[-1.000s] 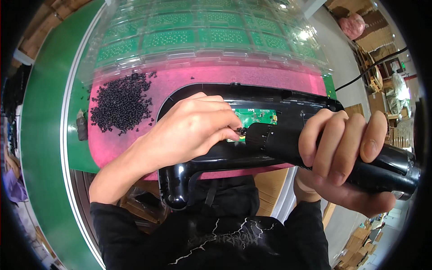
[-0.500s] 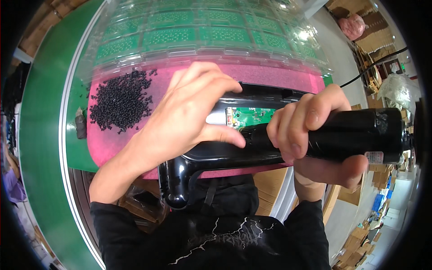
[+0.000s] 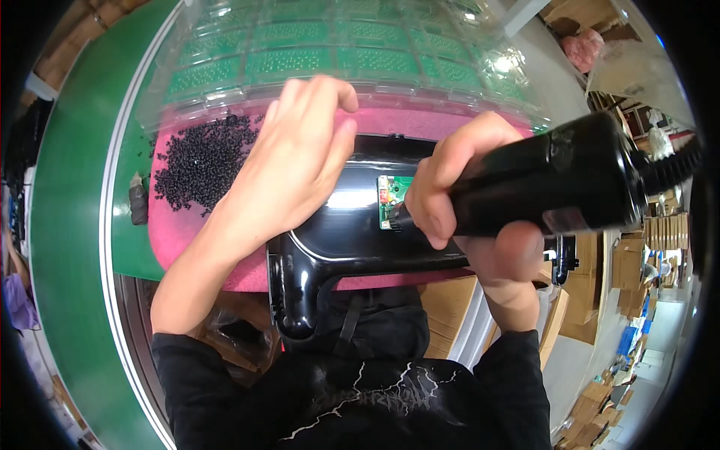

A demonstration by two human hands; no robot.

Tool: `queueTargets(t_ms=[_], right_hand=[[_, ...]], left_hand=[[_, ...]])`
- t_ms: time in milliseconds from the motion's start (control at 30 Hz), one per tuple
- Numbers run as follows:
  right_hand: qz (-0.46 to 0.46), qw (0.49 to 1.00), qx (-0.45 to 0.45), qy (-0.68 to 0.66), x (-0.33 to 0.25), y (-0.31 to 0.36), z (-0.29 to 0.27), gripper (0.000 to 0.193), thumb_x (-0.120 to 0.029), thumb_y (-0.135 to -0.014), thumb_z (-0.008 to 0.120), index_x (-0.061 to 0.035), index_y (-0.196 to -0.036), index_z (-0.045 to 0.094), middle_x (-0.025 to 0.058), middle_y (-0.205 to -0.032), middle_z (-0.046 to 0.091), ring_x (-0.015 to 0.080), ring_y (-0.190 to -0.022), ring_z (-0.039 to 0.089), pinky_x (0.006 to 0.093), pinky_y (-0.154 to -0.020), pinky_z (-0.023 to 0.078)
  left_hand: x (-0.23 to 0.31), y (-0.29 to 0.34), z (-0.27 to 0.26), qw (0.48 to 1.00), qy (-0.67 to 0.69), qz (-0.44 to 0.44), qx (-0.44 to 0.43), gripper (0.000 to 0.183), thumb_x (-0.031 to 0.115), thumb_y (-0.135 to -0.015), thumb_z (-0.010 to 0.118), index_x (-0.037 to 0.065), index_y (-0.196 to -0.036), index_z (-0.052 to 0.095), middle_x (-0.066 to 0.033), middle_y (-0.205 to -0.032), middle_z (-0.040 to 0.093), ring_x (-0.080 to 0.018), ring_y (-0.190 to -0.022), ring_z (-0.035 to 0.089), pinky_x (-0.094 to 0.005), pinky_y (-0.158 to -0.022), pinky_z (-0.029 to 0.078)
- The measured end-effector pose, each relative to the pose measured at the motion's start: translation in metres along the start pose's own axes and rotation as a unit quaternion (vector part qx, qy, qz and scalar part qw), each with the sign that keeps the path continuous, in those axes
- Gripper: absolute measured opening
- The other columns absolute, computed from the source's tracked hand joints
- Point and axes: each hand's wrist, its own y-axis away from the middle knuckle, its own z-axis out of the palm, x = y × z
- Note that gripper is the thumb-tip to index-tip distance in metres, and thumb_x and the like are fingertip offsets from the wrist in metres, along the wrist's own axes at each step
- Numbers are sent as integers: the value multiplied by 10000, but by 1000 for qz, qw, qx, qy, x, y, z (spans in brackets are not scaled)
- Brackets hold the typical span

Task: The recorder is installing circuit boards into plastic housings using a power screwdriver on an assembly line.

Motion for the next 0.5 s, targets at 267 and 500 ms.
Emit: queueTargets(t_ms=[267, 500], right_hand=[[72, 941, 158, -289, -16, -18, -66, 320, -294, -958, 606, -9, -1069, 514, 26, -836, 535, 169, -759, 556, 355, -801, 481], [-1, 916, 276, -293, -42, 33, -117, 343, -112, -900, 596, -1, -1212, 504, 138, -1146, 554, 317, -1116, 526, 611, -1101, 358]], left_hand=[[6, -1, -4, 979, -112, 2, -173, 239, 177, -860, 669, 19, -1034, 630, -192, -984, 604, -399, -979, 596, -457, -843, 486], [31, 7, -13, 971, -74, -43, -224, 188, 128, -801, 716, -36, -767, 630, -166, -768, 502, -366, -708, 565, -437, -627, 436]])
